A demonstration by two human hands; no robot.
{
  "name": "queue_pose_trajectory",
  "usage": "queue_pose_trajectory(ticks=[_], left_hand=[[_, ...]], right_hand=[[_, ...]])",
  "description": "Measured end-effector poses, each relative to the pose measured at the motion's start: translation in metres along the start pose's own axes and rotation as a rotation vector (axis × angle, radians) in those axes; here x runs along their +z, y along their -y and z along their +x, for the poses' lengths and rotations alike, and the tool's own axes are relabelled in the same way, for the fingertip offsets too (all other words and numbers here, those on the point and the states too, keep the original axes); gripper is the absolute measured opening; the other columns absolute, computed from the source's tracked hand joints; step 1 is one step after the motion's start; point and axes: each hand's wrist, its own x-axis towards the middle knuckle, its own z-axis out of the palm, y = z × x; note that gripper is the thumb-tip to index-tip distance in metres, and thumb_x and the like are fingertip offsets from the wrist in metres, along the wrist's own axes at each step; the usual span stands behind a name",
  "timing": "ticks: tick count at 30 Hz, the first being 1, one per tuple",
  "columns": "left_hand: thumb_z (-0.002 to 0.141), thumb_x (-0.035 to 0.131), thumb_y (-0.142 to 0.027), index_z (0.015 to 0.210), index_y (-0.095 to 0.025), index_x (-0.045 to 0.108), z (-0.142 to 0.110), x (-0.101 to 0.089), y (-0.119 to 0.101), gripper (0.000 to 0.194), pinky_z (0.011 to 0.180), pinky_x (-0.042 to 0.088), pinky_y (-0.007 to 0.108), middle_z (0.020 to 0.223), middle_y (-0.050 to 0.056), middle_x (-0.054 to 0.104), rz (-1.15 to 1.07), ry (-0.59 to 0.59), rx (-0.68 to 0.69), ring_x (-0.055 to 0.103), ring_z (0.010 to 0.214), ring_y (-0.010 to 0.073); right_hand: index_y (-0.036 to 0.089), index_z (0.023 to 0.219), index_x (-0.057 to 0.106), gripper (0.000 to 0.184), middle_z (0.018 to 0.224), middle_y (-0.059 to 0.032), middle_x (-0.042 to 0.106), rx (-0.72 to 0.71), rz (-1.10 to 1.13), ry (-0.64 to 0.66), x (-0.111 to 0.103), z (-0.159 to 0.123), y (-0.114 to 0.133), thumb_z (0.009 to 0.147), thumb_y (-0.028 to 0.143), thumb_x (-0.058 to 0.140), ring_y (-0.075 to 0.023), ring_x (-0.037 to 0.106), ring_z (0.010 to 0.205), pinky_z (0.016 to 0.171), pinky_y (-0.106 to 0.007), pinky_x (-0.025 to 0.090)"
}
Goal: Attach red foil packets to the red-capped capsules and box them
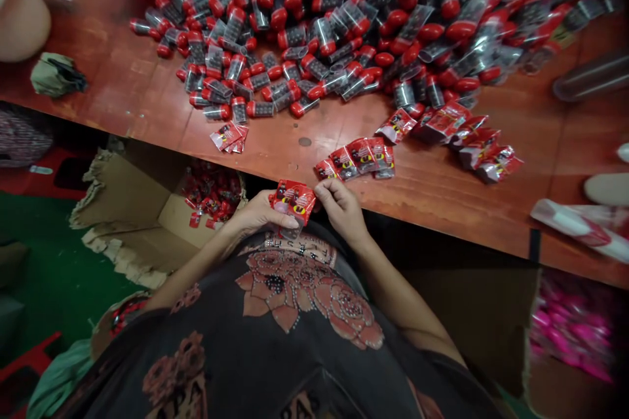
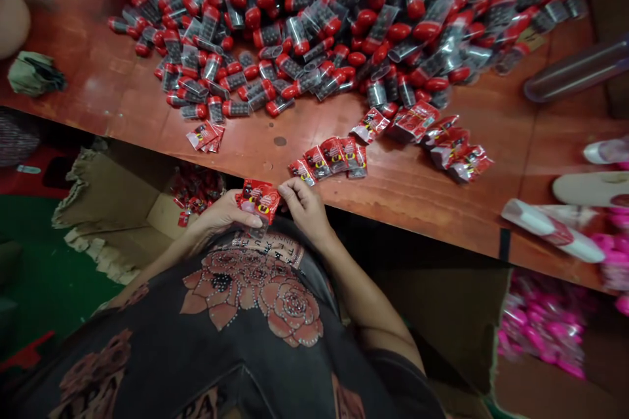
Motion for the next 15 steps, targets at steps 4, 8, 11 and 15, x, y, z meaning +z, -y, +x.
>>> queue_pose_trajectory(ticks=[4, 8, 11, 15], left_hand=[[0.051, 0.083, -0.012, 0.094, -0.014, 0.071, -0.001, 0.0016, -0.0013, 0.044, 0.072, 0.049, 0.029, 0.082, 0.003, 0.071, -0.014, 0.013, 0.019, 0.062, 0.069, 0.0125], [0.053, 0.082, -0.013, 0.094, -0.014, 0.071, 0.0, 0.005, -0.0024, 0.043, 0.073, 0.05, 0.031, 0.083, 0.005, 0.071, 0.005, -0.063, 0.103, 0.063, 0.07, 0.0143], [0.053, 0.082, -0.013, 0.095, -0.014, 0.07, -0.0003, 0.0063, -0.0032, 0.043, 0.073, 0.05, 0.031, 0.086, 0.006, 0.071, 0.028, -0.09, 0.172, 0.064, 0.072, 0.0155], [0.054, 0.082, -0.012, 0.099, -0.015, 0.07, -0.002, 0.006, -0.0023, 0.047, 0.074, 0.05, 0.032, 0.09, 0.006, 0.071, 0.042, -0.102, 0.22, 0.064, 0.075, 0.0165]], right_hand=[[0.022, 0.08, 0.055, 0.022, 0.064, 0.0045, 0.058, 0.049, 0.058, -0.057, 0.0017, -0.0104, -0.0062, 0.09, 0.042, 0.054, -0.0089, 0.057, 0.055, 0.054, -0.023, 0.049], [0.022, 0.084, 0.057, 0.024, 0.066, 0.0031, 0.061, 0.16, 0.156, 0.004, 0.0035, -0.008, -0.0083, 0.084, 0.046, 0.059, -0.0106, 0.059, 0.056, 0.05, -0.024, 0.049], [0.021, 0.074, 0.059, 0.025, 0.06, 0.0037, 0.059, 0.224, 0.125, 0.122, 0.0054, -0.0058, -0.007, 0.077, 0.044, 0.068, -0.0099, 0.056, 0.052, 0.05, -0.024, 0.048], [0.02, 0.07, 0.062, 0.022, 0.062, 0.0034, 0.061, 0.196, 0.16, 0.087, 0.0089, -0.0077, -0.0083, 0.075, 0.04, 0.07, -0.0105, 0.057, 0.056, 0.056, -0.025, 0.051]])
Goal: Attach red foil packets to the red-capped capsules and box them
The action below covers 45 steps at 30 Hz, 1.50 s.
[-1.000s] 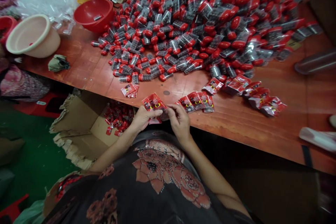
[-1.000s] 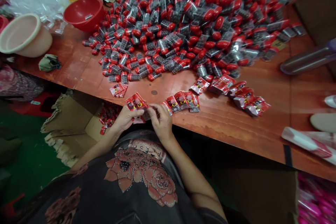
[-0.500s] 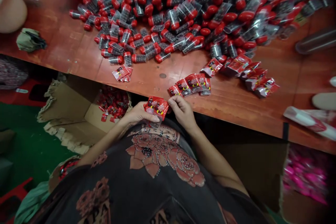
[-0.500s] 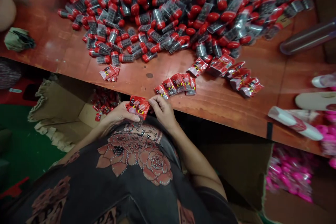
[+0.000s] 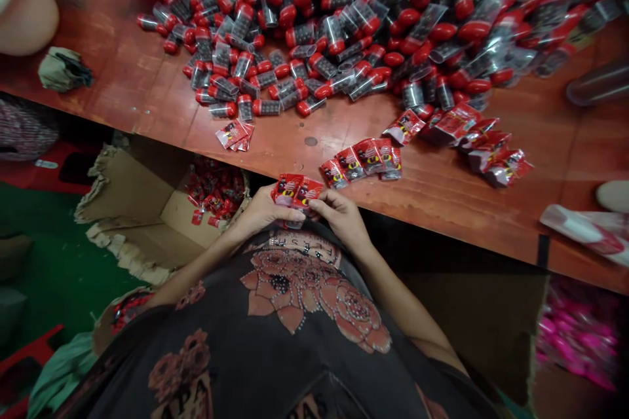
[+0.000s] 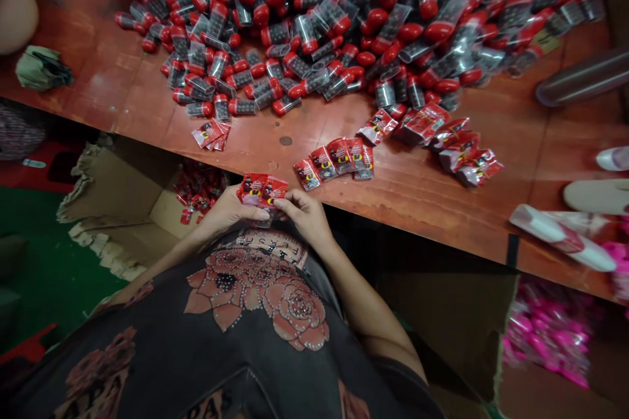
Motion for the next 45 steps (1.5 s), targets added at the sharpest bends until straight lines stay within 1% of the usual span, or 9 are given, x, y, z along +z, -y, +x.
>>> queue_pose_trajectory(ticks=[11, 14, 18, 24, 31, 33, 36, 39, 45], left_hand=[[0.054, 0.085, -0.018, 0.088, -0.013, 0.071, 0.006, 0.004, 0.007, 0.038, 0.069, 0.053, 0.03, 0.082, 0.006, 0.072, -0.059, -0.122, 0.007, 0.065, 0.069, 0.015], [0.054, 0.086, -0.019, 0.091, -0.014, 0.071, 0.01, 0.011, 0.004, 0.04, 0.071, 0.055, 0.033, 0.084, 0.005, 0.073, -0.15, -0.181, 0.014, 0.067, 0.07, 0.0163], [0.052, 0.087, -0.02, 0.086, -0.014, 0.07, 0.02, 0.016, 0.002, 0.039, 0.073, 0.056, 0.033, 0.082, 0.004, 0.074, -0.229, -0.237, 0.099, 0.068, 0.07, 0.0161], [0.068, 0.079, -0.029, 0.099, -0.015, 0.067, 0.031, 0.004, -0.004, 0.036, 0.073, 0.058, 0.036, 0.078, 0.004, 0.071, -0.399, -0.287, 0.048, 0.069, 0.071, 0.0173], [0.059, 0.078, -0.004, 0.119, -0.021, 0.056, 0.018, -0.014, 0.004, 0.066, 0.089, 0.053, 0.042, 0.104, 0.007, 0.07, -0.429, -0.002, -0.064, 0.067, 0.101, 0.0252], [0.055, 0.082, -0.011, 0.118, -0.02, 0.057, 0.008, -0.016, 0.012, 0.068, 0.092, 0.05, 0.045, 0.107, 0.01, 0.069, -0.416, 0.125, -0.103, 0.064, 0.108, 0.0294], [0.054, 0.085, -0.043, 0.119, -0.021, 0.057, -0.002, -0.019, 0.026, 0.075, 0.093, 0.048, 0.047, 0.107, 0.013, 0.068, -0.481, 0.261, -0.141, 0.061, 0.112, 0.0338], [0.06, 0.076, -0.061, 0.117, -0.019, 0.059, -0.005, -0.024, 0.037, 0.072, 0.091, 0.048, 0.045, 0.102, 0.014, 0.069, -0.465, 0.308, -0.186, 0.063, 0.109, 0.0331], [0.077, 0.07, -0.033, 0.115, -0.019, 0.063, -0.004, -0.024, 0.042, 0.042, 0.086, 0.05, 0.037, 0.091, 0.01, 0.071, -0.206, 0.268, -0.221, 0.068, 0.096, 0.0242]], right_hand=[[0.021, 0.069, 0.057, 0.03, 0.062, 0.0031, 0.062, 0.058, 0.217, -0.143, 0.002, 0.005, -0.022, 0.077, 0.047, 0.069, -0.0099, 0.059, 0.053, 0.055, -0.025, 0.052], [0.023, 0.083, 0.059, 0.027, 0.071, 0.002, 0.064, 0.009, 0.175, -0.137, 0.005, 0.006, -0.02, 0.08, 0.05, 0.064, -0.0115, 0.061, 0.061, 0.059, -0.027, 0.055], [0.025, 0.101, 0.062, 0.037, 0.088, 0.0002, 0.069, -0.016, 0.14, -0.039, 0.008, 0.008, -0.014, 0.07, 0.037, 0.077, -0.0139, 0.065, 0.076, 0.066, -0.027, 0.055], [0.024, 0.102, 0.066, 0.03, 0.094, -0.0013, 0.07, -0.033, 0.156, -0.103, 0.0, 0.013, -0.012, 0.076, 0.037, 0.072, -0.0135, 0.065, 0.075, 0.066, -0.027, 0.056], [0.024, 0.098, 0.063, 0.024, 0.091, 0.0, 0.067, -0.071, 0.197, -0.206, -0.006, 0.015, -0.013, 0.078, 0.035, 0.07, -0.0125, 0.065, 0.072, 0.062, -0.025, 0.054], [0.024, 0.096, 0.061, 0.023, 0.088, 0.0003, 0.066, -0.078, 0.198, -0.244, -0.008, 0.015, -0.012, 0.078, 0.034, 0.069, -0.0129, 0.065, 0.071, 0.06, -0.025, 0.053], [0.023, 0.096, 0.059, 0.023, 0.086, 0.0003, 0.064, -0.078, 0.192, -0.272, -0.01, 0.014, -0.013, 0.078, 0.035, 0.068, -0.0131, 0.064, 0.07, 0.058, -0.025, 0.052], [0.023, 0.095, 0.059, 0.023, 0.085, 0.0005, 0.064, -0.077, 0.197, -0.279, -0.012, 0.013, -0.014, 0.078, 0.035, 0.067, -0.0129, 0.064, 0.069, 0.057, -0.025, 0.052], [0.024, 0.098, 0.06, 0.023, 0.089, -0.0005, 0.066, -0.074, 0.2, -0.252, -0.009, 0.012, -0.018, 0.078, 0.035, 0.067, -0.0126, 0.065, 0.07, 0.058, -0.025, 0.053]])
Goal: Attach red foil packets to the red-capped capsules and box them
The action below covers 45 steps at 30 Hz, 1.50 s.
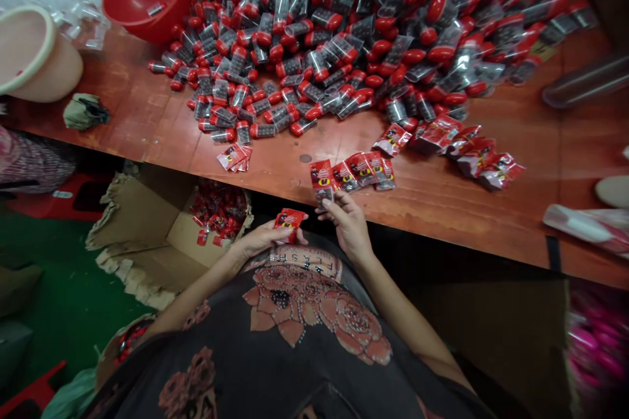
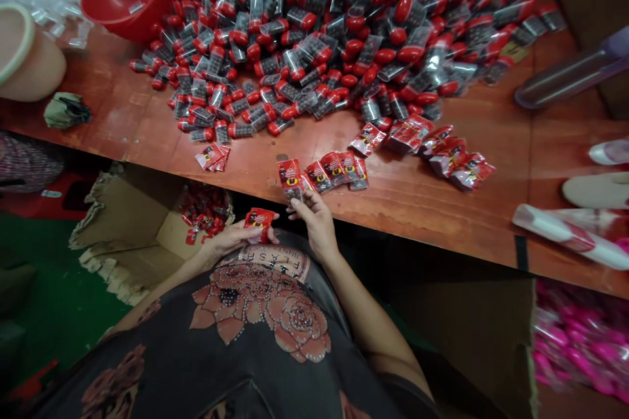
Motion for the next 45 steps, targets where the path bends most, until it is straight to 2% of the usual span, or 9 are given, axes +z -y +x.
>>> queue_pose_trajectory(ticks=[5, 10, 12, 15, 18, 22, 26, 35, 45], left_hand=[[0.063, 0.078, -0.018, 0.112, -0.02, 0.062, -0.002, 0.004, -0.008, 0.051, 0.093, 0.046, 0.041, 0.092, 0.008, 0.069, -0.063, -0.016, 0.067, 0.068, 0.099, 0.0269], [0.06, 0.079, -0.053, 0.11, -0.021, 0.056, 0.0, 0.003, -0.007, 0.064, 0.092, 0.047, 0.049, 0.096, 0.01, 0.067, -0.251, 0.069, 0.064, 0.065, 0.104, 0.0334], [0.066, 0.075, -0.056, 0.105, -0.021, 0.055, 0.003, 0.002, -0.005, 0.056, 0.088, 0.049, 0.046, 0.089, 0.007, 0.067, -0.258, 0.02, 0.082, 0.067, 0.096, 0.0293], [0.072, 0.075, -0.038, 0.105, -0.021, 0.055, 0.008, 0.003, -0.005, 0.043, 0.077, 0.054, 0.037, 0.075, 0.001, 0.063, -0.201, -0.069, 0.098, 0.067, 0.075, 0.0185], [0.067, 0.079, -0.026, 0.113, -0.018, 0.057, 0.019, 0.009, -0.014, 0.051, 0.063, 0.053, 0.028, 0.07, -0.003, 0.059, -0.158, -0.228, 0.227, 0.059, 0.058, 0.0102], [0.057, 0.085, -0.025, 0.097, -0.016, 0.063, 0.04, 0.023, -0.037, 0.047, 0.055, 0.049, 0.022, 0.075, -0.002, 0.064, -0.075, -0.399, 0.449, 0.056, 0.056, 0.0081], [0.054, 0.086, -0.025, 0.072, -0.015, 0.06, 0.05, 0.04, -0.055, 0.033, 0.05, 0.043, 0.019, 0.063, -0.004, 0.061, 0.023, -0.448, 0.555, 0.053, 0.053, 0.0073], [0.057, 0.083, -0.024, 0.07, -0.013, 0.062, 0.047, 0.056, -0.051, 0.027, 0.045, 0.041, 0.018, 0.062, -0.002, 0.061, 0.034, -0.44, 0.472, 0.051, 0.049, 0.0063], [0.059, 0.083, -0.028, 0.075, -0.014, 0.064, 0.053, 0.055, -0.056, 0.029, 0.044, 0.044, 0.018, 0.063, -0.002, 0.064, -0.019, -0.492, 0.493, 0.056, 0.048, 0.0074]], right_hand=[[0.025, 0.1, 0.062, 0.025, 0.091, -0.0005, 0.067, 0.003, 0.04, 0.016, 0.001, 0.0, -0.002, 0.077, 0.033, 0.069, -0.0124, 0.065, 0.071, 0.057, -0.024, 0.052], [0.024, 0.099, 0.065, 0.027, 0.089, 0.0006, 0.068, 0.013, 0.081, 0.047, 0.002, 0.0, -0.002, 0.075, 0.033, 0.072, -0.0112, 0.065, 0.069, 0.057, -0.022, 0.052], [0.024, 0.1, 0.066, 0.029, 0.089, 0.0007, 0.068, 0.015, 0.094, 0.055, 0.002, 0.0, -0.003, 0.074, 0.034, 0.073, -0.0111, 0.065, 0.07, 0.057, -0.022, 0.052], [0.024, 0.1, 0.067, 0.03, 0.091, 0.0003, 0.069, 0.021, 0.092, 0.055, 0.002, 0.0, -0.004, 0.073, 0.035, 0.074, -0.012, 0.065, 0.071, 0.06, -0.024, 0.053], [0.024, 0.1, 0.067, 0.031, 0.092, 0.0006, 0.07, 0.021, 0.086, 0.059, 0.005, 0.0, -0.001, 0.072, 0.034, 0.075, -0.0127, 0.065, 0.073, 0.066, -0.027, 0.055], [0.025, 0.101, 0.065, 0.037, 0.095, 0.0009, 0.07, 0.014, 0.078, 0.095, 0.015, 0.0, 0.006, 0.068, 0.03, 0.079, -0.0126, 0.064, 0.076, 0.069, -0.027, 0.055], [0.025, 0.094, 0.062, 0.032, 0.088, 0.0022, 0.069, -0.042, 0.06, 0.097, 0.026, -0.003, 0.012, 0.067, 0.028, 0.08, -0.0126, 0.064, 0.077, 0.067, -0.026, 0.053], [0.025, 0.094, 0.064, 0.022, 0.082, 0.003, 0.067, -0.167, 0.061, -0.001, 0.034, -0.005, 0.014, 0.074, 0.027, 0.075, -0.0114, 0.063, 0.071, 0.067, -0.026, 0.053], [0.03, 0.114, 0.064, 0.034, 0.1, 0.0001, 0.068, -0.206, -0.013, 0.076, 0.025, 0.004, 0.01, 0.08, 0.027, 0.067, -0.0147, 0.063, 0.085, 0.08, -0.032, 0.054]])
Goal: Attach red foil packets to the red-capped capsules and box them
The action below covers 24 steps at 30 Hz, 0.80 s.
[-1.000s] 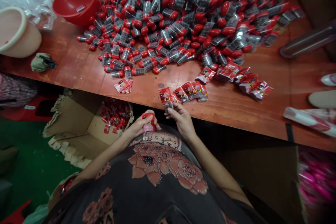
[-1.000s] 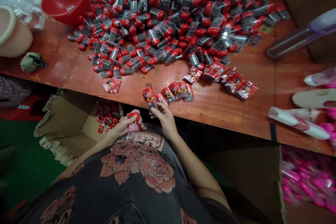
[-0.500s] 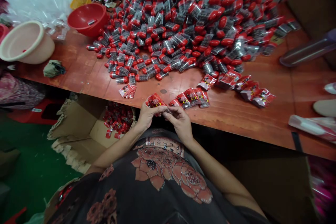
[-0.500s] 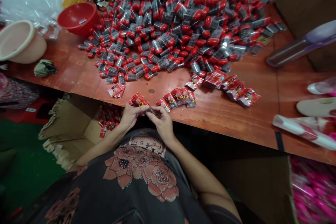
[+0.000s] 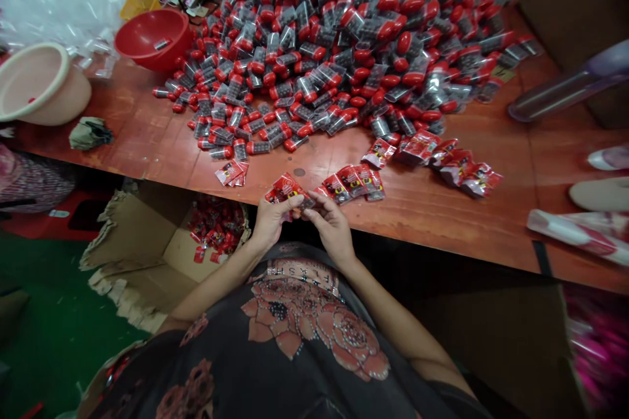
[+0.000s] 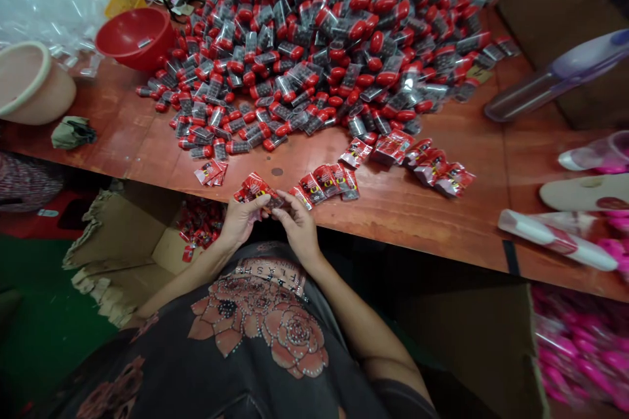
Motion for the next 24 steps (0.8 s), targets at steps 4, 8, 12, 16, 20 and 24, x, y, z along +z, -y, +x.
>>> queue_pose_trajectory(ticks=[4, 8, 12, 16, 20, 24], left_hand=[[0.057, 0.084, -0.029, 0.077, -0.013, 0.065, 0.0, 0.002, 0.004, 0.032, 0.044, 0.047, 0.019, 0.064, -0.001, 0.065, 0.043, 0.021, -0.076, 0.058, 0.048, 0.0084], [0.059, 0.084, -0.033, 0.08, -0.014, 0.066, 0.002, 0.004, 0.008, 0.033, 0.047, 0.05, 0.02, 0.069, 0.0, 0.067, 0.004, 0.045, -0.094, 0.059, 0.051, 0.0091], [0.059, 0.084, -0.034, 0.078, -0.013, 0.067, 0.006, 0.005, 0.012, 0.033, 0.047, 0.05, 0.02, 0.068, 0.001, 0.067, 0.01, 0.039, -0.123, 0.059, 0.051, 0.0094], [0.056, 0.086, -0.032, 0.08, -0.013, 0.068, 0.008, 0.006, 0.017, 0.035, 0.047, 0.052, 0.021, 0.07, 0.002, 0.069, 0.033, 0.046, -0.181, 0.061, 0.053, 0.011], [0.054, 0.087, -0.031, 0.083, -0.013, 0.069, 0.015, 0.005, 0.019, 0.039, 0.049, 0.054, 0.022, 0.073, 0.003, 0.07, 0.041, -0.023, -0.219, 0.064, 0.056, 0.0121], [0.05, 0.089, -0.029, 0.08, -0.011, 0.069, 0.025, 0.008, 0.025, 0.04, 0.047, 0.053, 0.022, 0.07, 0.005, 0.07, 0.023, -0.074, -0.241, 0.064, 0.055, 0.0133]], right_hand=[[0.027, 0.104, 0.066, 0.029, 0.087, 0.0013, 0.068, 0.038, 0.015, -0.062, -0.005, 0.001, -0.006, 0.076, 0.028, 0.071, -0.0142, 0.063, 0.077, 0.071, -0.029, 0.054], [0.025, 0.098, 0.066, 0.026, 0.082, 0.0018, 0.068, 0.074, 0.041, -0.117, -0.014, 0.002, -0.012, 0.074, 0.03, 0.072, -0.0133, 0.063, 0.072, 0.065, -0.028, 0.054], [0.023, 0.09, 0.064, 0.023, 0.08, 0.0022, 0.068, 0.103, 0.063, -0.161, -0.019, 0.001, -0.016, 0.071, 0.033, 0.074, -0.0137, 0.064, 0.07, 0.063, -0.028, 0.054], [0.022, 0.09, 0.063, 0.026, 0.079, 0.0021, 0.067, 0.128, -0.017, -0.14, -0.026, -0.003, -0.01, 0.07, 0.035, 0.075, -0.0131, 0.061, 0.066, 0.061, -0.027, 0.052], [0.024, 0.109, 0.062, 0.041, 0.087, 0.0003, 0.063, -0.073, -0.36, -0.256, -0.064, 0.001, 0.01, 0.073, 0.038, 0.074, -0.0142, 0.058, 0.072, 0.07, -0.03, 0.051], [0.021, 0.112, 0.062, 0.042, 0.11, -0.01, 0.059, -0.255, -0.825, -0.467, -0.114, 0.031, 0.028, 0.081, 0.05, 0.062, -0.0223, 0.056, 0.095, 0.086, -0.04, 0.048]])
